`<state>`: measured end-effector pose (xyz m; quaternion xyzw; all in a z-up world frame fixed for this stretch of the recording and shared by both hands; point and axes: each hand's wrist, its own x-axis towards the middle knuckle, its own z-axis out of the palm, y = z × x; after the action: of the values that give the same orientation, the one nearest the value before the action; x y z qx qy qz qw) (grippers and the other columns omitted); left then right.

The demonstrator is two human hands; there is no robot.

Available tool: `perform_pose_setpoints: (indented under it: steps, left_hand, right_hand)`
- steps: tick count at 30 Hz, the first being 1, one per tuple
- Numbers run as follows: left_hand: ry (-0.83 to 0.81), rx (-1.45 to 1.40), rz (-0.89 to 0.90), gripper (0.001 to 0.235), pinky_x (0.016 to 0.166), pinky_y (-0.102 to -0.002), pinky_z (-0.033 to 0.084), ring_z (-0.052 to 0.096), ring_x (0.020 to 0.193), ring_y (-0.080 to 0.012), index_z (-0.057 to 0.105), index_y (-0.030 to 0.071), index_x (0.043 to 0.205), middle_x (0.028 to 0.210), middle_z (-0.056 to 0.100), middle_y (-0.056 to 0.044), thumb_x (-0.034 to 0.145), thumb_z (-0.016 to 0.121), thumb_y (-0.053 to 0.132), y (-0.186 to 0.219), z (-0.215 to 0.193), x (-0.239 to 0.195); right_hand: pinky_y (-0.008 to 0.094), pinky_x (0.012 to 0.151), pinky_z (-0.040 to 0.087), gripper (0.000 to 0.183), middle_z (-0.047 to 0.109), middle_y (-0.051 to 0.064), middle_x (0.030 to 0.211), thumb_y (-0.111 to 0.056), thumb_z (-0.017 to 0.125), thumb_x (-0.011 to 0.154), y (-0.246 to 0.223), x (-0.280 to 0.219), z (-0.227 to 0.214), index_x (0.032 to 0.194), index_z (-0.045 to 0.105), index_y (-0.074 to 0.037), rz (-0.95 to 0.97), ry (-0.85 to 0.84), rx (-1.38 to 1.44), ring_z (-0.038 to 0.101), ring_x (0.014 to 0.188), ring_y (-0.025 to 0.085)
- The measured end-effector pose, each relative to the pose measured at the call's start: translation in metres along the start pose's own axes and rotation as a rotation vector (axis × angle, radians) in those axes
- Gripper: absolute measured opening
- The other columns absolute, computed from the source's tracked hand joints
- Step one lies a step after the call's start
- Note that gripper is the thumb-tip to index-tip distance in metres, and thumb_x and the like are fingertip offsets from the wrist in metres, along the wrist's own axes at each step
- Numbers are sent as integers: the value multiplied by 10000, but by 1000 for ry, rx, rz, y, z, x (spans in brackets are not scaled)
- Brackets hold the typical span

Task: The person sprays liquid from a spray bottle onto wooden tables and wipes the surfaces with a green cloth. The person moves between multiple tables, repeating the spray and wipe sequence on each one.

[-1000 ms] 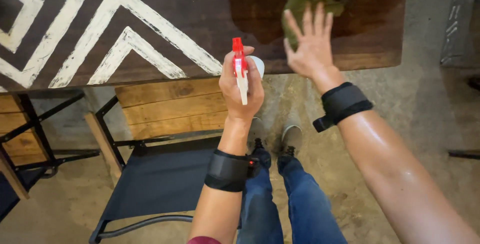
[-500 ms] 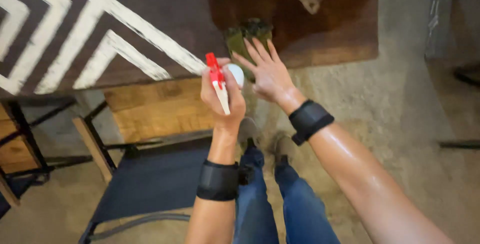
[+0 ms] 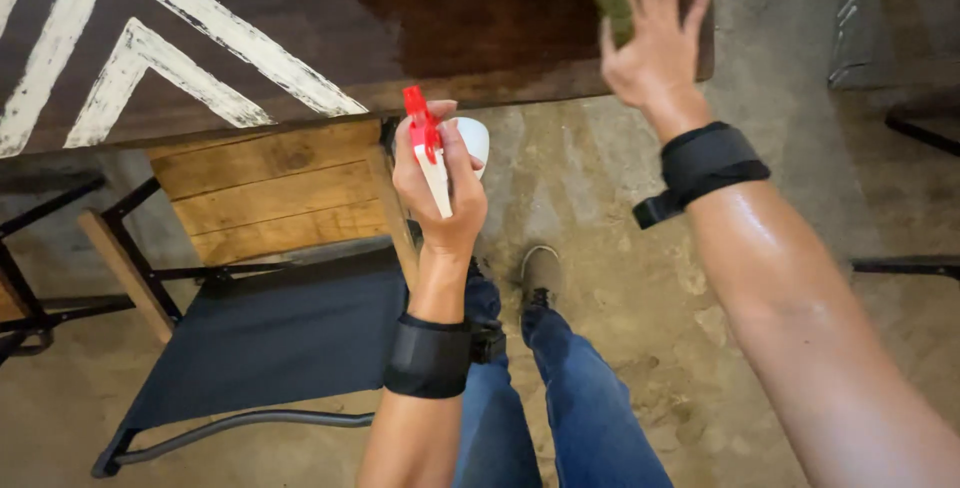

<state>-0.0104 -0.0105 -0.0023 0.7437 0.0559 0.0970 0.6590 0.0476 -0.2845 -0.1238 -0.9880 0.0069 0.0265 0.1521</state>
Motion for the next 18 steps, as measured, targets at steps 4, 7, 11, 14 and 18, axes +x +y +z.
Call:
perform_pose_setpoints:
  steps: [4, 7, 11, 14, 18]
  left_hand:
    - [-7, -1, -8, 151, 603, -247, 506, 602, 648, -92, 610, -7, 1191, 1035, 686, -66, 1071, 553, 64, 0, 0, -5]
    - [-16, -24, 14, 143, 615, -252, 515, 615, 665, -97, 604, -12, 1185, 1053, 687, -68, 1073, 550, 59, 0, -2, -5]
    - [-19, -18, -28, 161, 621, -252, 499, 595, 652, -92, 608, -22, 1206, 916, 665, -63, 1091, 552, 75, -1, -10, -7]
    - [-20, -40, -23, 174, 629, -255, 507, 606, 667, -94, 595, -31, 1207, 979, 675, -86, 1082, 545, 80, 7, -18, 1]
    - [-44, -25, -62, 196, 664, -261, 541, 611, 665, -96, 595, -43, 1224, 987, 695, -90, 1091, 525, 81, 20, -40, 9]
  right_hand:
    - [655, 1254, -60, 590, 129, 147, 1752, -389, 425, 1162, 16, -8, -15, 1669, 330, -101, 135, -84, -26, 43, 1619, 315]
    - [655, 1285, -52, 588, 83, 170, 1776, -357, 404, 1213, 15, -13, -6, 1740, 234, -161, 149, -69, -25, 9, 1625, 377]
    - [628, 1322, 19, 624, 50, 258, 1753, -322, 464, 1216, 5, -21, 33, 1744, 197, -122, 232, 127, -40, -42, 1593, 483]
    - [631, 1329, 30, 612, 73, 267, 1754, -303, 472, 1227, -25, -28, 35, 1742, 205, -107, 229, 183, -55, -43, 1594, 498]
    - [633, 1304, 14, 622, 107, 274, 1739, -318, 497, 1198, -82, -39, 33, 1712, 219, -106, 208, 149, 40, -14, 1591, 484]
